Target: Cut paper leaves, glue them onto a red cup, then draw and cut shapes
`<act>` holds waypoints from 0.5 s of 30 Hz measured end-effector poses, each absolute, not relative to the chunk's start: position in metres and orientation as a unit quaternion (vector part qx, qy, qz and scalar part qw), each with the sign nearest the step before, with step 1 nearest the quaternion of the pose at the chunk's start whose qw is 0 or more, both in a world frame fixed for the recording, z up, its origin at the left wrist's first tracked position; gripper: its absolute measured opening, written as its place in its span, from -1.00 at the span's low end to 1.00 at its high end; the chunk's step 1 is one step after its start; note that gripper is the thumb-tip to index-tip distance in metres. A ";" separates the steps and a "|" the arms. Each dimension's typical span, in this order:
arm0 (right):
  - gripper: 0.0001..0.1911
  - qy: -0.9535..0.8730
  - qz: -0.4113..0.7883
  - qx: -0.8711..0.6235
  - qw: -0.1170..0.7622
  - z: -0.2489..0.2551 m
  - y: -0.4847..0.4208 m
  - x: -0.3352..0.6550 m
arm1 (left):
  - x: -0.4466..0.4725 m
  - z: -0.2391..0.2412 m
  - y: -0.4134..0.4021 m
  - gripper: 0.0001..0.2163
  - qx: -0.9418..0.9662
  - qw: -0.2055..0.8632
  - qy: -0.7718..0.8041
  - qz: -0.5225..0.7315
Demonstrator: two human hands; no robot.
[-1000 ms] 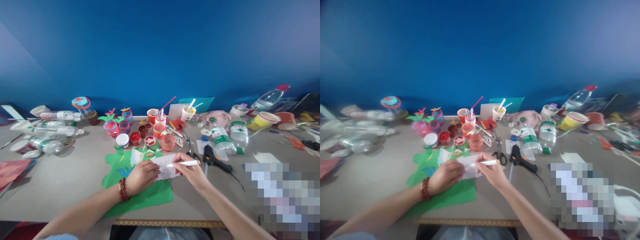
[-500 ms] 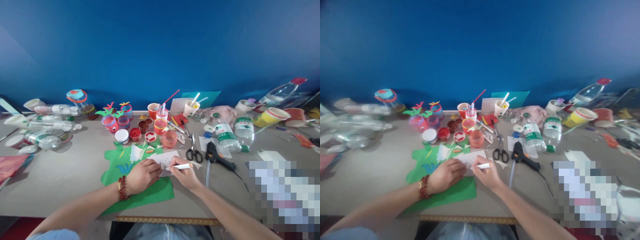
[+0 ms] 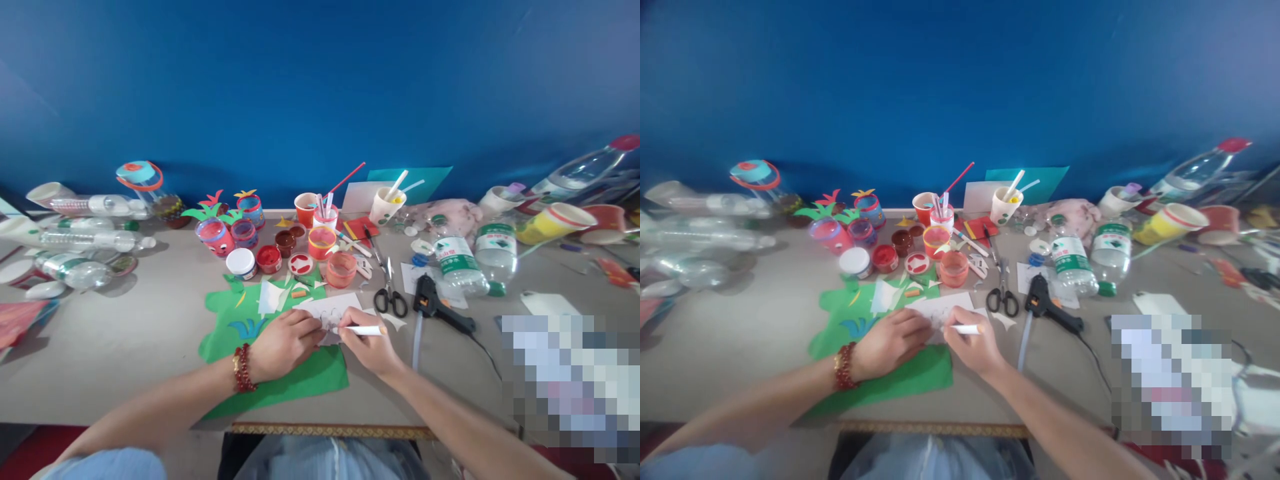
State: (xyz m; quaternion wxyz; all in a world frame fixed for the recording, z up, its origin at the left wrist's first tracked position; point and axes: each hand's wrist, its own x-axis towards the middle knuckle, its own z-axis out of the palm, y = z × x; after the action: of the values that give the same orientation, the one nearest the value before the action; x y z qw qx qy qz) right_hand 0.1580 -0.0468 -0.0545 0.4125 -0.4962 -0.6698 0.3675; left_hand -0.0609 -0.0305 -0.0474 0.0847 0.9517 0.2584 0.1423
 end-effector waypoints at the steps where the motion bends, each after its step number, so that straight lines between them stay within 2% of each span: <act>1: -0.82 -0.671 0.366 -0.497 0.410 -0.055 -0.047 0.158 | -0.061 -0.047 -0.031 -0.77 0.952 0.086 0.258 0.142; 15: -0.83 -0.690 0.353 -0.497 0.391 -0.058 -0.046 0.159 | -0.061 -0.052 -0.029 -0.77 0.948 0.095 0.258 0.158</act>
State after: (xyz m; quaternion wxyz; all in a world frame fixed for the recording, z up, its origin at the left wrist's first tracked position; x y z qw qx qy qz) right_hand 0.1586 -0.0463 -0.0580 0.3910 -0.4968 -0.6897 0.3531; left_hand -0.0613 -0.0291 -0.0518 0.0953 0.9484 0.2579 0.1580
